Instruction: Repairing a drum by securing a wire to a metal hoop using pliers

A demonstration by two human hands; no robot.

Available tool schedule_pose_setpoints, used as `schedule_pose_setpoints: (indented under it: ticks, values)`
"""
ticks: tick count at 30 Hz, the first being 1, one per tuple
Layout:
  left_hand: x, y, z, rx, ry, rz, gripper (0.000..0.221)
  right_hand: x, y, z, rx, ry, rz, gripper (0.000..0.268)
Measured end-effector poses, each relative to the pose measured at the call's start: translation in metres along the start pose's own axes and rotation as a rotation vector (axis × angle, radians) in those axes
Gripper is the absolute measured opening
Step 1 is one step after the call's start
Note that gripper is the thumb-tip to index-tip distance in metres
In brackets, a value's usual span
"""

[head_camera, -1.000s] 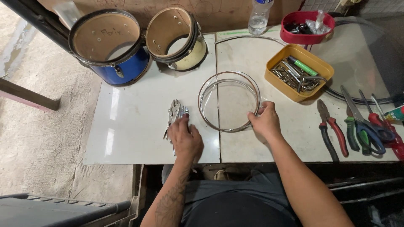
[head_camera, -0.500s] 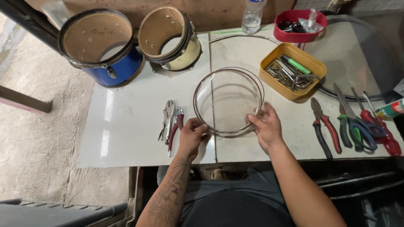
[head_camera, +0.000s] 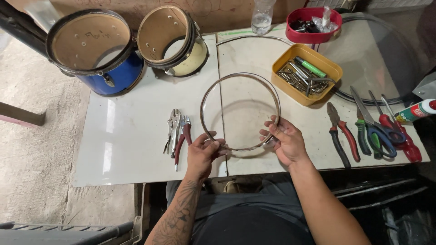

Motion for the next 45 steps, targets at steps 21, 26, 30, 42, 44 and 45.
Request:
schedule_pose_setpoints:
  ticks: [21,26,30,42,44,45]
  values:
    - [-0.005,-0.004,-0.006,0.043,-0.035,0.005,0.034,-0.006,-0.001,-0.01,0.069,-0.02,-0.092,0.036]
    - [-0.009,-0.005,-0.003,0.043,-0.046,-0.023,0.036,-0.01,-0.001,-0.008,0.077,-0.019,-0.099,0.035]
    - [-0.014,-0.005,0.001,0.019,-0.07,-0.062,0.033,-0.016,-0.001,-0.005,0.071,-0.014,-0.112,0.034]
    - [-0.027,0.002,0.006,-0.02,0.014,-0.138,0.032,-0.03,0.004,0.01,0.065,0.029,-0.118,0.036]
    - [-0.026,0.002,0.007,-0.025,0.021,-0.138,0.032,-0.032,0.004,0.011,0.062,0.029,-0.12,0.036]
    - [-0.026,0.003,0.008,-0.029,0.029,-0.137,0.032,-0.033,0.003,0.013,0.059,0.03,-0.122,0.036]
Point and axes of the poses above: each hand's wrist, its own y-axis away from the middle knuckle, its own z-axis out of the palm, x = y × z, the point moved 10 cm from there along -y, towards the middle knuckle, and after that the axes turned 8 degrees about -z, right-handed, at the moved point
